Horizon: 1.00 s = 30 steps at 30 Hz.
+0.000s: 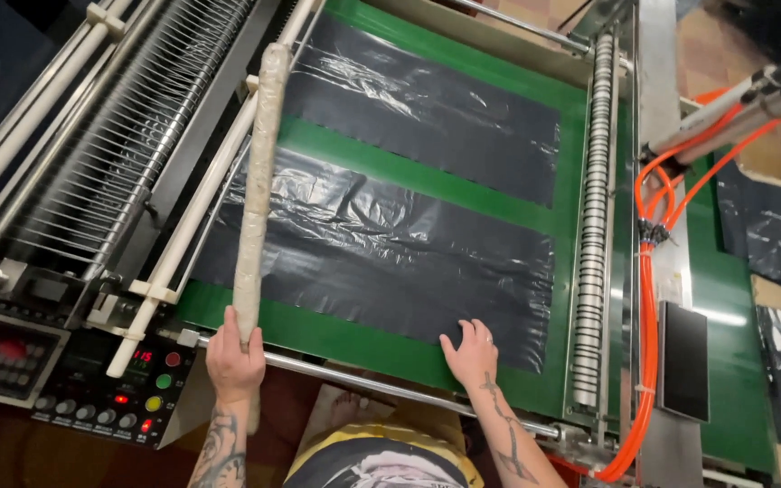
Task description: Using a long tube to smooth and guide black plastic bags on a conveyor belt as they exit a production machine.
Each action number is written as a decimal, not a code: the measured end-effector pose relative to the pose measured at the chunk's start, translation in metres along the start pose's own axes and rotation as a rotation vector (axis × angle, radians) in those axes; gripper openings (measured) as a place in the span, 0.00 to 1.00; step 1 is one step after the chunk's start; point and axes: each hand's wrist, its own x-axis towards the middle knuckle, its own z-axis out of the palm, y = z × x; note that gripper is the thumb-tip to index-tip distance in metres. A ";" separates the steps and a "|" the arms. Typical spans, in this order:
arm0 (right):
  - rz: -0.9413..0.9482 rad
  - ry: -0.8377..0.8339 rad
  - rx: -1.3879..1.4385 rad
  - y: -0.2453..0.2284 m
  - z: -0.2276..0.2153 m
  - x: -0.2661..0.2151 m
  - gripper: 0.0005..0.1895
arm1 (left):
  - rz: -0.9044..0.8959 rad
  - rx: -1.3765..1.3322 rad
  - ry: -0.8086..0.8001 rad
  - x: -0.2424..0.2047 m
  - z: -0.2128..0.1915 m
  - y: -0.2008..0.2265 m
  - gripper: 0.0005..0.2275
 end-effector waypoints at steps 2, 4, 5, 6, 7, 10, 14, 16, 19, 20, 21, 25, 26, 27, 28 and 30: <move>0.004 -0.003 0.006 -0.003 -0.003 0.003 0.34 | -0.025 0.026 -0.016 0.008 -0.001 0.005 0.27; 0.018 -0.043 -0.020 -0.003 -0.005 -0.002 0.34 | -0.250 0.015 -0.213 0.011 -0.009 0.015 0.29; 0.015 -0.040 -0.017 -0.003 -0.007 0.001 0.34 | -0.247 0.016 -0.209 0.018 -0.010 0.019 0.29; 0.004 -0.030 -0.028 -0.003 -0.007 0.001 0.35 | -0.268 -0.003 -0.257 0.025 -0.012 0.022 0.30; -0.006 -0.020 -0.040 -0.003 -0.007 0.002 0.35 | -0.289 -0.022 -0.306 0.032 -0.015 0.026 0.30; -0.016 -0.045 -0.029 0.000 -0.003 -0.003 0.37 | -0.336 -0.040 -0.361 0.063 -0.019 0.040 0.30; -0.276 0.155 0.199 -0.059 -0.046 -0.037 0.27 | -0.396 -0.140 -0.422 0.136 -0.013 0.089 0.30; -0.442 -0.205 0.501 -0.100 -0.081 -0.064 0.25 | -0.465 -0.169 -0.511 0.164 0.003 0.113 0.30; -0.470 -0.265 0.721 -0.127 -0.093 -0.055 0.28 | -0.351 -0.215 -0.574 0.182 0.064 0.149 0.30; -0.462 -0.254 0.721 -0.117 -0.076 -0.036 0.28 | -0.342 -0.221 -0.580 0.175 0.090 0.161 0.30; -0.424 -0.045 0.738 -0.107 -0.060 -0.017 0.28 | -0.314 -0.264 -0.669 0.168 0.114 0.172 0.30; -0.044 0.234 0.213 -0.036 -0.033 0.019 0.30 | -0.108 -0.374 -0.931 0.129 0.177 0.194 0.30; -0.052 0.240 0.210 -0.025 -0.033 0.009 0.30 | -0.108 -0.377 -0.921 0.124 0.164 0.196 0.30; -0.015 0.161 0.177 -0.014 -0.032 -0.001 0.30 | -0.067 -0.351 -0.945 0.120 0.151 0.197 0.30; 0.027 0.069 0.141 -0.001 -0.028 -0.019 0.30 | -0.037 -0.323 -0.979 0.106 0.135 0.197 0.30; 0.028 -0.083 0.148 -0.001 -0.035 -0.043 0.32 | -0.057 -0.294 -0.967 0.104 0.097 0.182 0.30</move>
